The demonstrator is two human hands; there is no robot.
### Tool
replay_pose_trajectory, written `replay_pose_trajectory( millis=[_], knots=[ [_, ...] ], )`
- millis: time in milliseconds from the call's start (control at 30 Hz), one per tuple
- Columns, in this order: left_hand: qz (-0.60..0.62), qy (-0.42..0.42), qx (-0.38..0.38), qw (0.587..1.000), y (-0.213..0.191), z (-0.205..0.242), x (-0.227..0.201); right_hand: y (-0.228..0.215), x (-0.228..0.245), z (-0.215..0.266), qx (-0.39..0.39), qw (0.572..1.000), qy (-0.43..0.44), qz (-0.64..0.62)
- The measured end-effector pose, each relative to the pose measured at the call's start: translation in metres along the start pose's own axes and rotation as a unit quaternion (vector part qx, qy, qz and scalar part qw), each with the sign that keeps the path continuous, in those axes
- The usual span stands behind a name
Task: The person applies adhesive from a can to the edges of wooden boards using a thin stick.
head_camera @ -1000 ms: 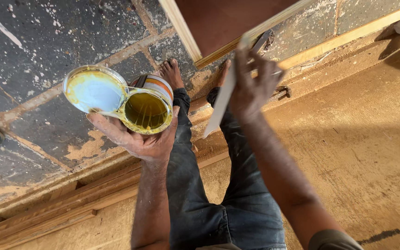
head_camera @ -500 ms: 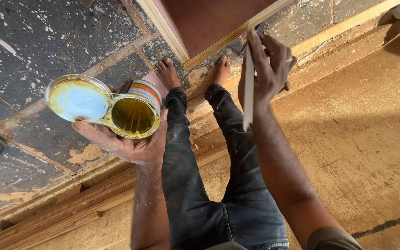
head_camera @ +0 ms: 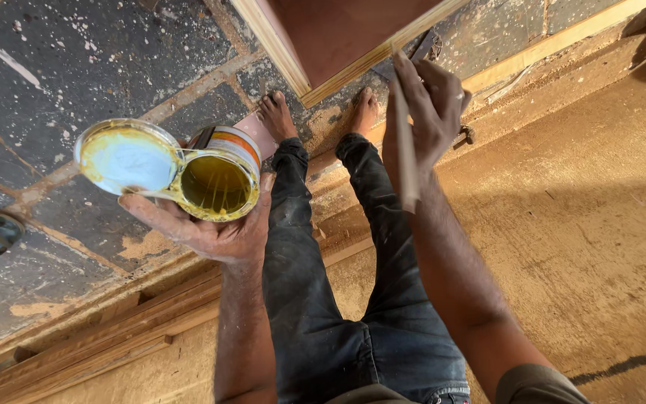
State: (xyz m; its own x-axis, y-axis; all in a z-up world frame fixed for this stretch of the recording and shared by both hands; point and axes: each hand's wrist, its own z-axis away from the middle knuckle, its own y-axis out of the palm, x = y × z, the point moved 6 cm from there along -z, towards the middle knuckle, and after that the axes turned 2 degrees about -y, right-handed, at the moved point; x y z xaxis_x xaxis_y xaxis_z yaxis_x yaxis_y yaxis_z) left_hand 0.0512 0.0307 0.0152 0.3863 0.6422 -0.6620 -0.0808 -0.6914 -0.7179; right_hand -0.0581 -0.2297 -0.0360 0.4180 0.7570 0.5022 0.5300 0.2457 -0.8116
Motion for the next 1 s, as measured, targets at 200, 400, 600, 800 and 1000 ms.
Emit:
replay_pose_trajectory(
  millis=[200,400,600,800,1000],
  knots=[
    [0.106,-0.065,0.004,0.992,0.002,0.005,0.003,0.013,0.079,0.033,0.128,0.982,-0.136,-0.017],
    [0.044,-0.005,0.015,0.999,-0.007,0.000,-0.013,-0.022,-0.018,-0.006,-0.096,0.954,0.115,-0.259],
    [0.141,-0.083,0.012,0.986,-0.007,0.006,-0.014,0.016,-0.063,0.025,-0.237,0.744,0.412,-0.470],
    [0.020,-0.019,0.004,1.000,-0.007,-0.002,-0.024,0.054,-0.006,0.067,-0.212,0.664,0.476,-0.536],
    [0.101,-0.060,0.013,0.993,-0.006,-0.003,-0.022,0.058,0.058,0.085,-0.186,0.697,0.382,-0.577]
  ],
)
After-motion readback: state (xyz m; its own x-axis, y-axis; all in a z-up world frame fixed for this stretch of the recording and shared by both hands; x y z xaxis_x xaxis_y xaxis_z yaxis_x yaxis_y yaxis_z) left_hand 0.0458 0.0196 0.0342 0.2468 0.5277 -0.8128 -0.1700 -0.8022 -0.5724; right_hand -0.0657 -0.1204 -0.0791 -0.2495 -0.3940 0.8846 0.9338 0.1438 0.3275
